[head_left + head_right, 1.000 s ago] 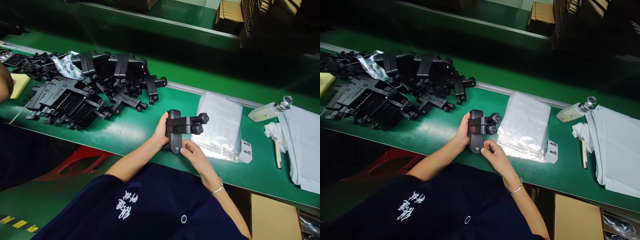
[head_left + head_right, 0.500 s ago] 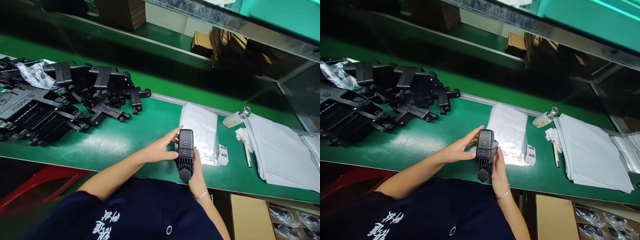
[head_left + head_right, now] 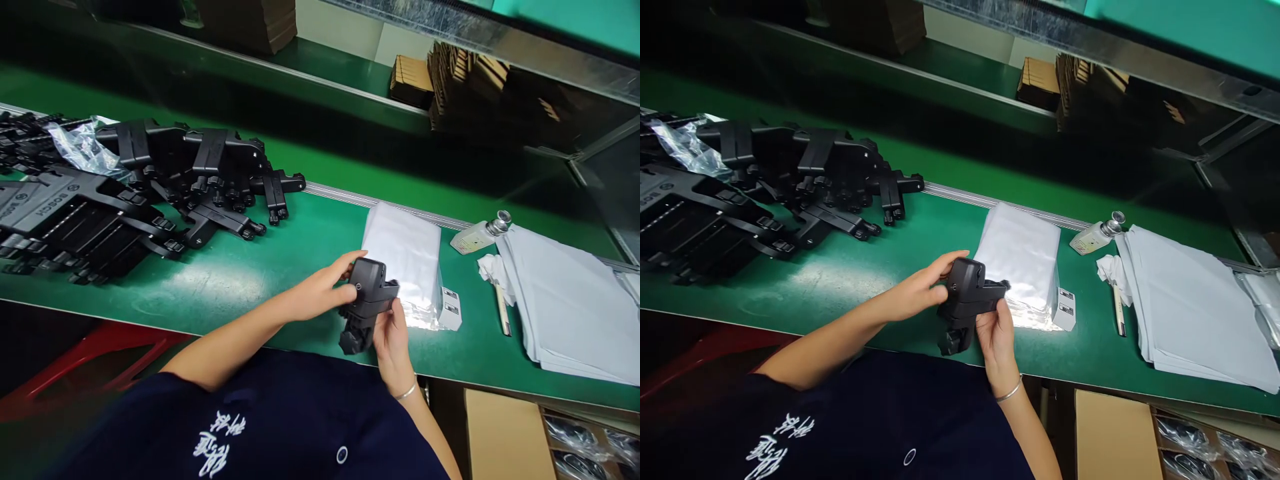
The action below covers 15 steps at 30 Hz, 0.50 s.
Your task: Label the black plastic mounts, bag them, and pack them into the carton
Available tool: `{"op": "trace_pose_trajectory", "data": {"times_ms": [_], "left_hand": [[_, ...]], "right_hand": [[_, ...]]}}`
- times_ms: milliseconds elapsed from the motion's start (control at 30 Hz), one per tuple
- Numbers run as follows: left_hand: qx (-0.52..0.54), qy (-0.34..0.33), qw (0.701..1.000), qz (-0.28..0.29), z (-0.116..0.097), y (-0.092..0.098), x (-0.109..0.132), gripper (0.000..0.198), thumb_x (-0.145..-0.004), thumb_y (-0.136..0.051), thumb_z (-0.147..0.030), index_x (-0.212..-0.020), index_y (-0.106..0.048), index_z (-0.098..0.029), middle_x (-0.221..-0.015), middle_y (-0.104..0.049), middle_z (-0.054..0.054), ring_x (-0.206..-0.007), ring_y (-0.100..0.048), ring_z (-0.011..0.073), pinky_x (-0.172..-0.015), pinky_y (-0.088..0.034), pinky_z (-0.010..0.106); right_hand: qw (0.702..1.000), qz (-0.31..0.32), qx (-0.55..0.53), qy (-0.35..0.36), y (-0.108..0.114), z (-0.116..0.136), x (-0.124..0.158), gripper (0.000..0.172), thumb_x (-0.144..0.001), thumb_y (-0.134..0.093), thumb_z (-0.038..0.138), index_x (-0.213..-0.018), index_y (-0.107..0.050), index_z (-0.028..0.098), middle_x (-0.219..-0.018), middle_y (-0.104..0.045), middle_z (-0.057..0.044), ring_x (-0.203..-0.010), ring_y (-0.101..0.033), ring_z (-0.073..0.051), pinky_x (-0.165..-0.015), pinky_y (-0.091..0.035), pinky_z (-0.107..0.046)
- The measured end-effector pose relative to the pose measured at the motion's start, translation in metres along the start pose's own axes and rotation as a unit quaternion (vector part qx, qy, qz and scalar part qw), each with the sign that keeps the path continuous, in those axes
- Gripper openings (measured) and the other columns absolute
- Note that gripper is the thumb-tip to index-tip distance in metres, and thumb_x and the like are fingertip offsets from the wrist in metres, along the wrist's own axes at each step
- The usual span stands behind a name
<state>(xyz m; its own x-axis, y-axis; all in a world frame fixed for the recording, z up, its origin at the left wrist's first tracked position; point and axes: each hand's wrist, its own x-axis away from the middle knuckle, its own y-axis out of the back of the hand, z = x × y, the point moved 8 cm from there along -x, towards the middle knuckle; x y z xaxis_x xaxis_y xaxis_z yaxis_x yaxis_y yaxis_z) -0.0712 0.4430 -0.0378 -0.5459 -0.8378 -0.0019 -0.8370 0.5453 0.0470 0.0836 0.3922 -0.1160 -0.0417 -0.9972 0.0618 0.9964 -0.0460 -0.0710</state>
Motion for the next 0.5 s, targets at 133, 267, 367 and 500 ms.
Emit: {"op": "trace_pose_trajectory", "data": {"times_ms": [133, 267, 367, 500], "left_hand": [[-0.032, 0.026, 0.999, 0.002, 0.008, 0.009, 0.02, 0.095, -0.074, -0.077, -0.033, -0.153, -0.025, -0.027, -0.137, -0.057, 0.011, -0.125, -0.053, 0.0345, -0.108, -0.037, 0.044], [-0.034, 0.047, 0.998, -0.026, 0.016, 0.018, 0.031, 0.089, -0.074, -0.077, -0.033, -0.151, -0.032, -0.028, -0.131, -0.06, 0.01, -0.118, -0.056, 0.0328, -0.104, -0.041, 0.043], [0.061, 0.067, 0.995, -0.035, 0.024, 0.019, 0.033, 0.099, -0.073, -0.079, -0.037, -0.154, -0.022, -0.031, -0.119, -0.065, 0.01, -0.107, -0.062, 0.0294, -0.097, -0.046, 0.041], [0.251, 0.137, 0.957, -0.044, 0.047, 0.013, 0.032, 0.094, -0.067, -0.078, -0.06, -0.146, -0.038, -0.028, -0.101, -0.069, 0.008, -0.086, -0.067, 0.0219, -0.071, -0.052, 0.028]], "right_hand": [[0.99, -0.088, -0.057, 0.092, 0.024, 0.019, -0.003, 0.062, -0.079, -0.066, 0.057, -0.131, -0.044, 0.032, -0.127, -0.062, -0.008, -0.117, -0.061, -0.027, -0.1, -0.049, -0.05], [0.994, -0.041, -0.026, 0.095, 0.027, 0.029, 0.002, 0.071, -0.07, -0.076, 0.055, -0.129, -0.046, 0.031, -0.13, -0.06, -0.012, -0.117, -0.061, -0.03, -0.096, -0.051, -0.051], [0.999, -0.004, -0.031, 0.043, 0.027, 0.027, 0.0, 0.08, -0.071, -0.074, 0.061, -0.137, -0.043, 0.03, -0.13, -0.061, -0.013, -0.116, -0.061, -0.03, -0.093, -0.053, -0.048], [0.999, 0.008, -0.041, -0.013, 0.026, 0.022, -0.01, 0.059, -0.069, -0.076, 0.06, -0.114, -0.061, 0.024, -0.102, -0.072, -0.009, -0.087, -0.069, -0.026, -0.074, -0.059, -0.042]]}}
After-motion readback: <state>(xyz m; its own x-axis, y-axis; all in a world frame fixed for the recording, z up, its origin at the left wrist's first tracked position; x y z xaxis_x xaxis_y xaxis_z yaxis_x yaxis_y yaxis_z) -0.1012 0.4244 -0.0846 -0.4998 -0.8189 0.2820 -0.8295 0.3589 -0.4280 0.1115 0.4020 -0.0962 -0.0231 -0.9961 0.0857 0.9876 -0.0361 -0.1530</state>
